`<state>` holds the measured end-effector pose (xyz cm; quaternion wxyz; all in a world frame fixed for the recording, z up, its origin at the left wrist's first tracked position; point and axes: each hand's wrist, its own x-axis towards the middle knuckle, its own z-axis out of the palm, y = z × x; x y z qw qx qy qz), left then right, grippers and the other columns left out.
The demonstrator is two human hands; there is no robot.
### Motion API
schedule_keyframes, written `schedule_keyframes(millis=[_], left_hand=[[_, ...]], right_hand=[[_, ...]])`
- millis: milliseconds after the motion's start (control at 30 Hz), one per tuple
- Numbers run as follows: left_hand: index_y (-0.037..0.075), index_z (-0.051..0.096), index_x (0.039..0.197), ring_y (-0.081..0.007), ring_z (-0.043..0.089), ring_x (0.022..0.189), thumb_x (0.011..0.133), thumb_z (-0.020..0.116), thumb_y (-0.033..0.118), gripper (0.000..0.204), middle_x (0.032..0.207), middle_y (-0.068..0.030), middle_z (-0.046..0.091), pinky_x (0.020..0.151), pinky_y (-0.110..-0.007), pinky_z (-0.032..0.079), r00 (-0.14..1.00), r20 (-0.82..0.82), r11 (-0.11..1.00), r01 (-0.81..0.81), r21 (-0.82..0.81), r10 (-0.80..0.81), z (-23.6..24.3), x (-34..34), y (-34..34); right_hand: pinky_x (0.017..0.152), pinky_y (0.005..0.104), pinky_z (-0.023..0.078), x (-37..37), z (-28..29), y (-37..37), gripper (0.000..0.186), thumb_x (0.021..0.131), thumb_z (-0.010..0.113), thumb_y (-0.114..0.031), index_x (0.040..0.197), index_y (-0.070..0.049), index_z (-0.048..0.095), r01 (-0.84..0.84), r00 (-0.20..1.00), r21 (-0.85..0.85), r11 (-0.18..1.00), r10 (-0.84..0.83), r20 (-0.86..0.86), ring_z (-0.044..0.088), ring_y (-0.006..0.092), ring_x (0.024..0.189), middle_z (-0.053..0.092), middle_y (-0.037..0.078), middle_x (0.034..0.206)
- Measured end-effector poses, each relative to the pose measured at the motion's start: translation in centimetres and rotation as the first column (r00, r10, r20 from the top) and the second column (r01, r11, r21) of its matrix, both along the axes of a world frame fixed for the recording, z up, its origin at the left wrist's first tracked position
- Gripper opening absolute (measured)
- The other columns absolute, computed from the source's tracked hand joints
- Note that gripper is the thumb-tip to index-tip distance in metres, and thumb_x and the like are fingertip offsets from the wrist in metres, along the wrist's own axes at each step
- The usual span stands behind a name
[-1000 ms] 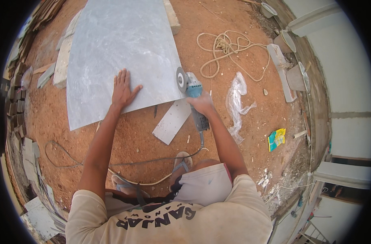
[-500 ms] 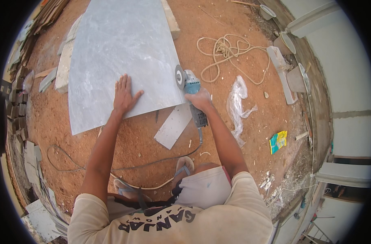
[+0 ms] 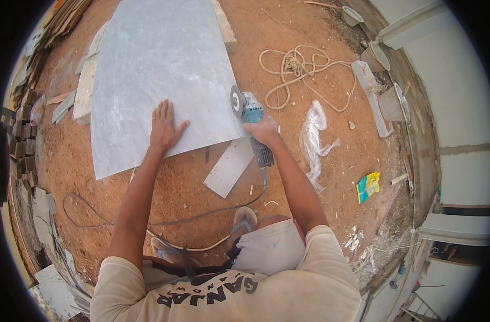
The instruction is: The person walks through a room under construction and briefly handles a red bag. They then move outside to a construction area and use an angle grinder to cut a large white tile. The person cuts along the edge of the tile, creating a straight cut.
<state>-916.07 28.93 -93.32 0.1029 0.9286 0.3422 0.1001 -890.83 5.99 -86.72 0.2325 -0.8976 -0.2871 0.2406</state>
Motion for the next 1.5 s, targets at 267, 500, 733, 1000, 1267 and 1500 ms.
schedule_keyframes(millis=[267,500,733,1000,1267,1500], left_hand=[[-0.005,0.027,0.155,-0.0333,0.012,0.154,0.094,0.049,0.066,0.095,0.164,-0.0215,0.022,0.127,-0.047,0.008,1.000,-0.027,1.000,-0.005,-0.012,0.005,0.3,0.1,0.0],[-0.006,0.028,0.153,-0.0344,0.015,0.154,0.095,0.053,0.061,0.093,0.163,-0.0226,0.023,0.126,-0.048,0.010,1.000,0.000,1.000,0.006,-0.024,-0.006,0.5,0.0,-0.1],[-0.007,0.029,0.153,-0.0351,0.014,0.154,0.095,0.053,0.061,0.093,0.163,-0.0228,0.023,0.126,-0.048,0.009,1.000,0.026,1.000,0.009,-0.005,-0.009,0.0,-0.1,0.1],[-0.007,0.029,0.153,-0.0352,0.014,0.154,0.095,0.053,0.062,0.093,0.163,-0.0228,0.023,0.126,-0.049,0.009,1.000,0.005,1.000,0.007,0.003,-0.007,0.0,-0.1,0.1],[-0.006,0.029,0.153,-0.0350,0.015,0.154,0.095,0.053,0.062,0.093,0.163,-0.0225,0.023,0.126,-0.049,0.010,1.000,0.018,1.000,0.009,0.005,-0.009,-0.1,0.0,0.0],[-0.006,0.030,0.153,-0.0349,0.015,0.154,0.095,0.053,0.062,0.092,0.163,-0.0223,0.024,0.126,-0.049,0.009,1.000,0.023,1.000,0.008,0.000,-0.008,-0.1,0.0,0.1]], right_hand=[[0.087,0.0433,0.055,-1.1,0.9,-1.4,0.059,0.069,0.076,-0.036,0.112,0.003,0.068,-0.001,0.998,-0.031,1.000,-0.002,-0.070,0.070,0.0375,0.099,0.071,0.027,0.102],[0.085,0.0425,0.055,-2.6,1.7,-3.3,0.060,0.069,0.077,-0.037,0.112,0.003,0.067,0.028,0.998,-0.021,0.999,-0.030,-0.061,0.071,0.0361,0.098,0.072,0.025,0.101],[0.086,0.0422,0.055,-3.3,1.4,-5.1,0.058,0.070,0.077,-0.037,0.111,0.002,0.067,0.006,0.998,-0.033,0.999,-0.008,-0.064,0.071,0.0351,0.099,0.072,0.023,0.102],[0.083,0.0413,0.056,-4.3,1.6,-6.8,0.055,0.070,0.077,-0.033,0.110,0.002,0.067,0.034,0.996,0.015,0.999,-0.033,-0.079,0.072,0.0319,0.093,0.072,0.021,0.097],[0.082,0.0410,0.056,-5.1,2.2,-7.8,0.055,0.070,0.077,-0.032,0.112,0.002,0.066,0.046,0.994,0.023,0.999,-0.043,-0.099,0.071,0.0308,0.091,0.072,0.020,0.098],[0.080,0.0397,0.055,-5.5,1.7,-8.7,0.052,0.070,0.078,-0.031,0.111,0.001,0.067,0.066,0.990,0.013,0.998,-0.064,-0.124,0.071,0.0268,0.087,0.072,0.017,0.095]])
